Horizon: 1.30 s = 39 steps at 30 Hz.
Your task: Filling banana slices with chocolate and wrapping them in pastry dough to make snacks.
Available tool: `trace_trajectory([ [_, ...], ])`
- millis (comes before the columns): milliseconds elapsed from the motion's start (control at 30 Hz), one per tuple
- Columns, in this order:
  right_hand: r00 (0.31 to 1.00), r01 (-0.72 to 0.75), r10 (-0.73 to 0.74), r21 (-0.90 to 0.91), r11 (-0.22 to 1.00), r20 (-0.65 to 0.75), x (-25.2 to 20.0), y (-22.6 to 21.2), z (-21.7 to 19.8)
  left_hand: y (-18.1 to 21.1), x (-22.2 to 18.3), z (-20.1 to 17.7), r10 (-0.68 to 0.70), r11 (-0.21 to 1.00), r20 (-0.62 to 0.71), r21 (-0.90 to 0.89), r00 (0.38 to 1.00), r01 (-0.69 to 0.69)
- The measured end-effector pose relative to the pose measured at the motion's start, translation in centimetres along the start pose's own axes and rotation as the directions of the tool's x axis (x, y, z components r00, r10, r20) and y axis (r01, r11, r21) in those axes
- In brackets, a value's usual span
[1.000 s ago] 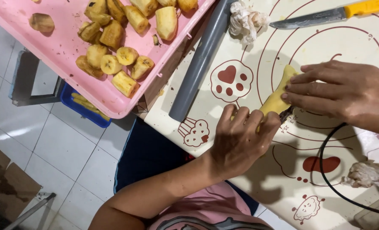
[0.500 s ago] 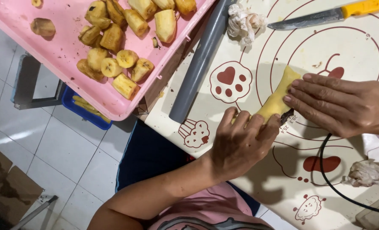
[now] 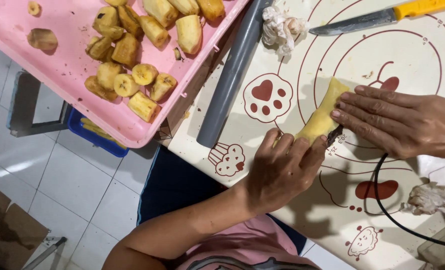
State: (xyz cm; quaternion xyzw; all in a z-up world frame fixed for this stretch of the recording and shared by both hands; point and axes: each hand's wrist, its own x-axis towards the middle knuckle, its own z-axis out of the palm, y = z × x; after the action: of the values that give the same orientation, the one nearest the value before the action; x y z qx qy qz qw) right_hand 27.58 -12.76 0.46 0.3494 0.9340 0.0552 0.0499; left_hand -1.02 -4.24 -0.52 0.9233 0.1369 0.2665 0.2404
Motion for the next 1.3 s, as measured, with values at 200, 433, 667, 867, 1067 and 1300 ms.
trace_trajectory([
  [200, 0.995, -0.098, 0.097, 0.049, 0.994, 0.022, -0.5, -0.8, -0.2, -0.3, 0.1, -0.1, 0.032, 0.999, -0.011, -0.032, 0.999, -0.033],
  [433, 0.941, -0.324, 0.318, 0.041, 0.945, 0.112, -0.9, -1.2, -2.0, -1.1, 0.2, -0.9, 0.039, 0.993, 0.101, -0.115, 0.994, -0.028],
  [667, -0.013, -0.819, 0.807, 0.457, -0.347, 0.59, 3.4, -3.1, -10.9, -2.0, 0.4, -0.4, 0.045, 0.998, -0.106, -0.028, 0.993, -0.048],
  [867, -0.228, -0.691, 0.831, 0.517, -0.505, 0.507, 2.4, -25.0, -14.1, -4.5, 0.1, 0.3, -0.026, 0.974, 0.054, -0.224, 0.998, 0.038],
  [1067, -0.392, -0.57, 0.824, 0.596, -0.566, 0.408, 6.8, -31.5, -11.3, -5.1, 1.6, -1.1, -0.054, 0.906, 0.236, -0.397, 0.97, 0.147],
  [1300, -0.139, -0.842, 0.942, 0.538, 0.05, -0.306, 13.2, -19.4, -5.4, -3.9, 3.1, -3.3, -0.125, 0.873, 0.391, -0.392, 0.912, 0.288],
])
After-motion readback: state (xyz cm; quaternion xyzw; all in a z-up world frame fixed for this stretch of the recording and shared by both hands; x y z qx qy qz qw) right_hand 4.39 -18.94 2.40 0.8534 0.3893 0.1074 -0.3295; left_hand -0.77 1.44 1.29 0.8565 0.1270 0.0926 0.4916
